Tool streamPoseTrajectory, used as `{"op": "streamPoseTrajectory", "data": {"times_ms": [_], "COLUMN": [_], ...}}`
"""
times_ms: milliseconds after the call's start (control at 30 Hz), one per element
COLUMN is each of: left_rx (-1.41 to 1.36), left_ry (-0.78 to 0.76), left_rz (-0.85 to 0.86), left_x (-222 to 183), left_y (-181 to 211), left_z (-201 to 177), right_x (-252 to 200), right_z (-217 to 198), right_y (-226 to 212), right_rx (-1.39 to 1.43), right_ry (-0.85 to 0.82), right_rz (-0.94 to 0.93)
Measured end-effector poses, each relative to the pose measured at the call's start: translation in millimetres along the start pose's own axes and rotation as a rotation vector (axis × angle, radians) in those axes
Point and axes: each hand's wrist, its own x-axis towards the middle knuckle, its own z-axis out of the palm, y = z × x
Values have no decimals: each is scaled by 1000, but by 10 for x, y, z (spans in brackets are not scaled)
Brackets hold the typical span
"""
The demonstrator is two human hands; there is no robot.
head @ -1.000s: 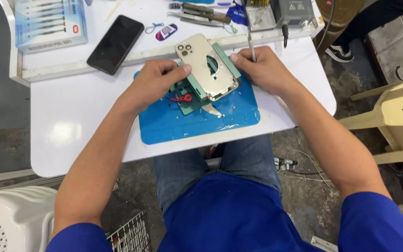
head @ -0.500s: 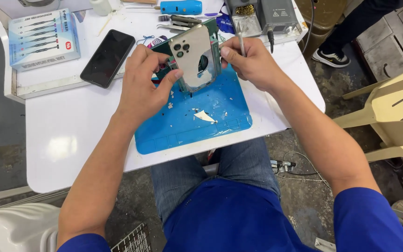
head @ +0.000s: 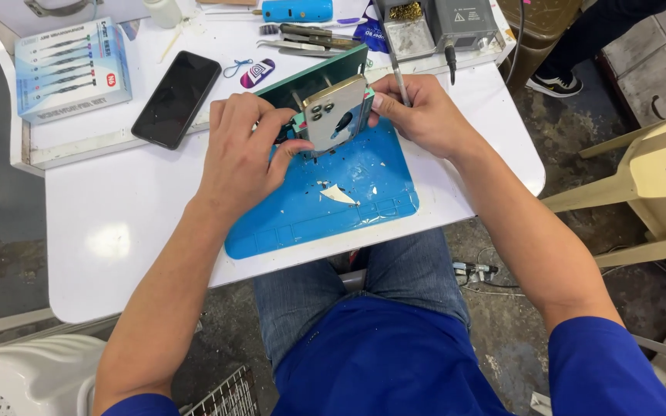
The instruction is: The person uses a metal prying tool to carefully separate the back cover from the frame of a disassembled smartphone. They work along the edges of the device, prying and lifting the casing while holding the phone steady on a blue mat.
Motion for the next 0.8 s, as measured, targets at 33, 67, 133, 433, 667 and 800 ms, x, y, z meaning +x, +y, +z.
{"op": "streamPoseTrajectory", "data": {"times_ms": [33, 67, 133, 433, 667, 800], "left_rx": [-2, -37, -71, -718, -779, -492], "left_ry": [1, 0, 0, -232, -417, -506], "left_rz": [6, -16, -43, -820, -1057, -999], "left_x": [8, 14, 19, 54, 166, 178], "left_y": [-10, -22, -14, -13, 70, 27], "left_z": [-3, -5, -4, 17, -3, -13], "right_x": [1, 2, -3, -17, -12, 15], "right_z": [-5, -9, -19, 7, 65, 90], "right_y": [-21, -40, -58, -173, -104, -106], "right_rx": [-1, 45, 90, 77, 12, -175], "right_ry": [6, 12, 13, -5, 24, 67], "right_rz": [-2, -38, -74, 12, 132, 184]}}
